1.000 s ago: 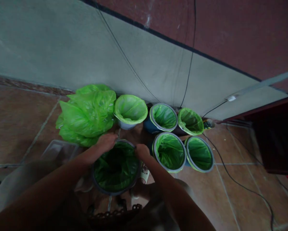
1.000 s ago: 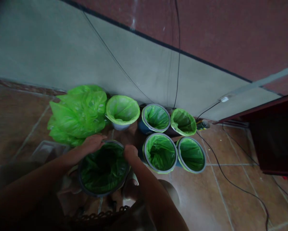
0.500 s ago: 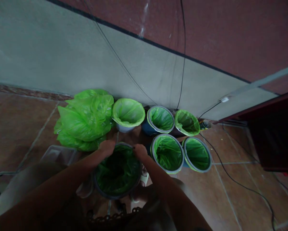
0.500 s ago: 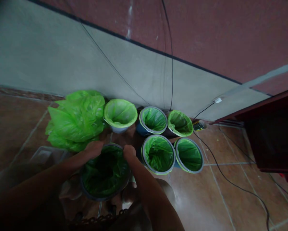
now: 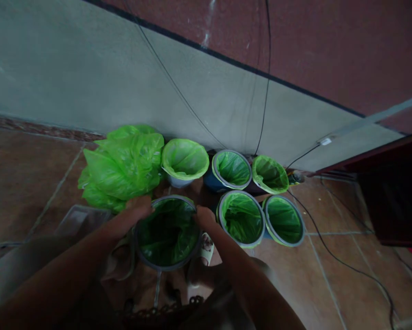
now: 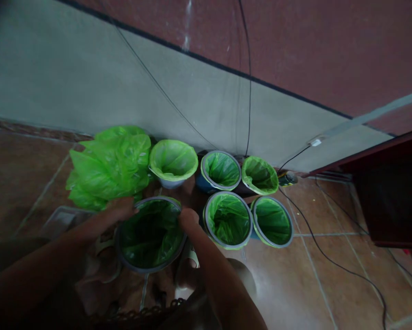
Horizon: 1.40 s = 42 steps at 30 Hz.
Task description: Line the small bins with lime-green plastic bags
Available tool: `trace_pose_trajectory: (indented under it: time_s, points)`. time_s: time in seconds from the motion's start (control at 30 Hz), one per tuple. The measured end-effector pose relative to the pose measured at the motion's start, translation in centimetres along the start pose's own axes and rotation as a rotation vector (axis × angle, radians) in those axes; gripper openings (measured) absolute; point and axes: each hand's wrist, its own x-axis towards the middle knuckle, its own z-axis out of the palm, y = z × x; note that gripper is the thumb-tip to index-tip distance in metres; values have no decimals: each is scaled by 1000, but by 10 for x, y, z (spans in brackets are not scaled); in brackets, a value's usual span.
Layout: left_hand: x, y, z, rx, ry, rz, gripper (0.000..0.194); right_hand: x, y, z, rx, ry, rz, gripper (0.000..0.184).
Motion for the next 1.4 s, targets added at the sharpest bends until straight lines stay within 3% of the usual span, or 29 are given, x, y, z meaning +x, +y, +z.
trace_pose_trajectory:
  time_s: [0.1,0.2,0.3,0.53,0.7,0.87,0.97,1.07,1.17,1.33,1.4]
  points:
    - [9,15,1,91,108,81,42,4,0,4,-3,33,-10,27]
    - [13,24,6,105,72,172,34,9,2,9,-26,27,-26,27]
    - [12,27,9,110,3,119,28,12,2,12,-24,40,-27,28]
    - [9,29,5,116,-8,62,27,13,1,4,7,45,-44,25]
    - [8,29,0,76,-49,117,39,3,-1,-6,26,61,-89,28]
    - [5,31,-12,-140,-113,176,66,-3,-2,-17,128,76,-317,30]
    - [2,30,-15,-315,-211,240,66,-3,4,-18,249,-7,-380,24]
    - [-2,29,-15,-524,-427,331,52,0,9,-14,535,-84,-392,24]
    - [-9,30,-16,-671,-586,323,42,2,8,-6,781,-107,-358,29]
    - [-17,32,-15,-705,-614,304,30,7,6,8,848,-398,-279,27]
    - [-15,31,-11,-713,-568,270,26,8,7,10,884,-402,-262,23]
